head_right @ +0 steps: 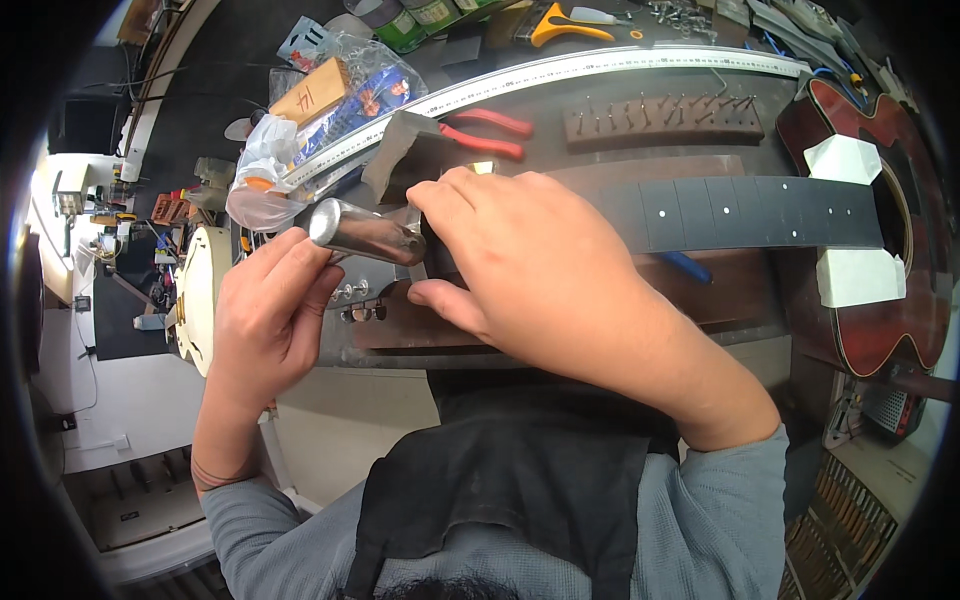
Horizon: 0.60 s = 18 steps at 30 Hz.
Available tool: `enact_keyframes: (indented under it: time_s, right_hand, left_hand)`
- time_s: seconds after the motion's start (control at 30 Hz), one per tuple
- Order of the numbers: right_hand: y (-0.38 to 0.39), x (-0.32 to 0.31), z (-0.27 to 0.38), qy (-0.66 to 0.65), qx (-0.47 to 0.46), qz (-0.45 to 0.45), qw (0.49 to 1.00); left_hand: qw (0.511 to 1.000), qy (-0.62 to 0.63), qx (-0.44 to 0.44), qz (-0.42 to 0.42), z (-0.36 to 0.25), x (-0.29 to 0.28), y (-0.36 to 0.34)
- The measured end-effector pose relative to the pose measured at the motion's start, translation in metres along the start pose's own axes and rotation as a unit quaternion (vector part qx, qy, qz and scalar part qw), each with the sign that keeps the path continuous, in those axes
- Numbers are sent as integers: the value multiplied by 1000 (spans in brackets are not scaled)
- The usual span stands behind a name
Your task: The person uses a hammer and a metal block to tap and align the headstock of a guitar neck. They then use pliers to remove a small metal piece from the neck joint and apply glue from a bottle into the gap. The person repeatedly checks the alignment and fit of the neck throughout the process.
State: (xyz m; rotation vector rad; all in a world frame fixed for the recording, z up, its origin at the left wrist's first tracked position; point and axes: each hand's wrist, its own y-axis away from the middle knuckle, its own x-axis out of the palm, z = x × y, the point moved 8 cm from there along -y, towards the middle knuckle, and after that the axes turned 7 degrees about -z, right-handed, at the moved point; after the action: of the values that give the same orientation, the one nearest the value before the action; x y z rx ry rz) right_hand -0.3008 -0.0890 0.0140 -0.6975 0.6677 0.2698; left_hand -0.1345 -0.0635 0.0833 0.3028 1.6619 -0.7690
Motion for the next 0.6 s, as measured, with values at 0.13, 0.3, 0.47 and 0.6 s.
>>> enact_keyframes:
  time_s: [0.13,0.3,0.47,0.6]
  right_hand:
    - [-2,-2,-1,11,-25,-22,999]
    - [-4,3,-5,13,18,56,998]
    - [-3,5,-5,8,19,60,998]
    - [-2,3,-5,10,8,43,999]
  left_hand:
    - [998,-5,-46,51,1,-6,-2]
    - [993,89,-29,-72,0,-30,3]
    - [997,59,-49,6,2,-3,4]
    - [988,123,-76,-51,5,-13,4]
